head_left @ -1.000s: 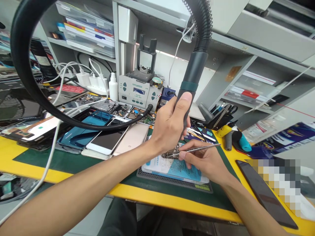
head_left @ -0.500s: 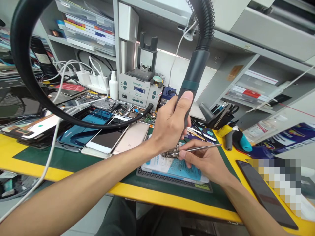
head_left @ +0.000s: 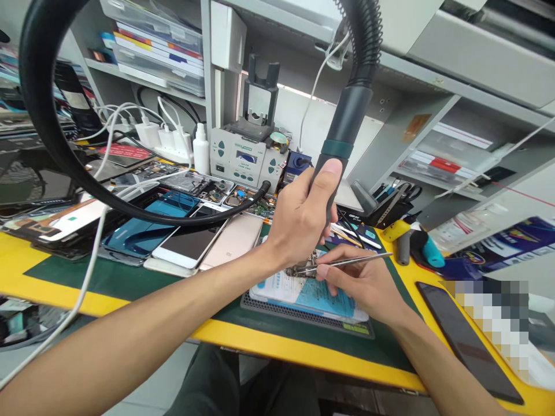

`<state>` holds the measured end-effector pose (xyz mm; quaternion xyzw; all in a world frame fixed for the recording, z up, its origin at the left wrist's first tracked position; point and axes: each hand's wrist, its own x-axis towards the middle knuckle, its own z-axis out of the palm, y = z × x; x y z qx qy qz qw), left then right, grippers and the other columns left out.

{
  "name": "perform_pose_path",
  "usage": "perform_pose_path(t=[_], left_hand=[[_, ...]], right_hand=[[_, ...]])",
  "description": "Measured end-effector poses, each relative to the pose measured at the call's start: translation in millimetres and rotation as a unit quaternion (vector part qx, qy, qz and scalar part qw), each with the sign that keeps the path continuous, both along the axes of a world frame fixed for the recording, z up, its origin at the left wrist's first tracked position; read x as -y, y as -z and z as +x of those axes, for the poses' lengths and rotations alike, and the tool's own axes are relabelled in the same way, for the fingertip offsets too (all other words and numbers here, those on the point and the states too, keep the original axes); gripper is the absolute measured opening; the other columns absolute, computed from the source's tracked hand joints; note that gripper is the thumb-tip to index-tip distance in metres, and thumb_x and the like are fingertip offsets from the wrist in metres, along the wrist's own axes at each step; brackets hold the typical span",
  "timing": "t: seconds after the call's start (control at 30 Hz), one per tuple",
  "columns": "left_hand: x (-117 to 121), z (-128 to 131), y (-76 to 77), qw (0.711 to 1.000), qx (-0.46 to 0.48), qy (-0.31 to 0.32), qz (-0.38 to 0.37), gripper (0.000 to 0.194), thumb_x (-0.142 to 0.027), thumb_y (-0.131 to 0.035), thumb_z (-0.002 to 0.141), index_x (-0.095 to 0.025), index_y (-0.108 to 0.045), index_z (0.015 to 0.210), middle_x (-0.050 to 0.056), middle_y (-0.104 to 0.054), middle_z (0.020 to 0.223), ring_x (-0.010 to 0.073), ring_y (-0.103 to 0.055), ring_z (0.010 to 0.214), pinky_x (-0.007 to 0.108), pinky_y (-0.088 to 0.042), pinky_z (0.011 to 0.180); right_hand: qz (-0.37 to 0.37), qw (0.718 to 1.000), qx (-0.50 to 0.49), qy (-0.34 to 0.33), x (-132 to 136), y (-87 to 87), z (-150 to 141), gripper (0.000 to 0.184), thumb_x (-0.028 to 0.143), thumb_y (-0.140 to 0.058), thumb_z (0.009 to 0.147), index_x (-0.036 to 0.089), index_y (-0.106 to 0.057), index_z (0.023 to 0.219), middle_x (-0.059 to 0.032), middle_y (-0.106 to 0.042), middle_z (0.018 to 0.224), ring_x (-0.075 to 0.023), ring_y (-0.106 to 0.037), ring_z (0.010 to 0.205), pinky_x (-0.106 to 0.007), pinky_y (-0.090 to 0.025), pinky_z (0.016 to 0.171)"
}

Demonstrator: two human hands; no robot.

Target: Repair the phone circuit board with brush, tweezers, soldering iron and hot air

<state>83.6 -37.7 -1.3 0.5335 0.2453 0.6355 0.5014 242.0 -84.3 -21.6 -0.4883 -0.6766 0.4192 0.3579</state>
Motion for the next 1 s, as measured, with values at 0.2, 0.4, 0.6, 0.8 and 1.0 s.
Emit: perform_pose_path(t=[0.2,0.4,0.6,0.8,1.0], left_hand=[[0.2,-0.3,-1.0,1.000,-0.003,-0.001,0.003,0.062,-0.081,-0.039,0.089,-0.022,-0.056,0.078,0.001,-0.060,0.063,0.0119,-0.052,0.045,0.028,-0.044,0.045],[0.8,-0.4,-2.5,1.000,0.000,0.000,0.002,0.061,-0.080,-0.040,0.089,-0.023,-0.056,0.077,0.001,-0.060,0.063,0.0115,-0.052,0.044,0.028,-0.043,0.044],[1.3,-0.7,-3.4,1.000,0.004,0.002,-0.003,0.062,-0.082,-0.041,0.087,-0.023,-0.055,0.076,0.001,-0.059,0.062,0.0119,-0.052,0.046,0.027,-0.043,0.044],[1.0,-0.5,-2.6,1.000,0.003,0.003,0.000,0.063,-0.082,-0.039,0.088,-0.022,-0.056,0.076,0.001,-0.060,0.062,0.0112,-0.051,0.045,0.027,-0.043,0.044],[1.0,-0.5,-2.3,1.000,0.003,0.001,0.000,0.063,-0.083,-0.040,0.087,-0.022,-0.056,0.077,0.001,-0.060,0.062,0.0114,-0.052,0.045,0.027,-0.043,0.043]], right_hand=[[-0.003,1.000,0.001,-0.001,-0.3,0.9,0.9,0.026,0.039,-0.079,0.081,0.014,-0.072,0.082,-0.0012,-0.062,0.056,-0.0125,-0.056,0.047,-0.023,-0.042,0.044],[-0.004,1.000,0.005,0.003,-0.7,0.8,1.5,0.029,0.042,-0.080,0.080,0.015,-0.072,0.083,-0.0016,-0.063,0.058,-0.0131,-0.056,0.047,-0.024,-0.042,0.044],[-0.003,1.000,0.001,0.000,-0.6,0.5,1.2,0.028,0.042,-0.080,0.080,0.015,-0.071,0.082,-0.0002,-0.060,0.054,-0.0127,-0.055,0.046,-0.024,-0.041,0.043],[-0.009,1.000,-0.006,0.001,-0.3,0.6,0.6,0.028,0.040,-0.080,0.080,0.014,-0.071,0.082,0.0001,-0.060,0.054,-0.0121,-0.054,0.046,-0.023,-0.040,0.043],[-0.011,1.000,-0.003,0.004,0.0,0.7,0.8,0.031,0.044,-0.082,0.078,0.015,-0.071,0.081,-0.0001,-0.059,0.054,-0.0131,-0.054,0.047,-0.025,-0.042,0.044]])
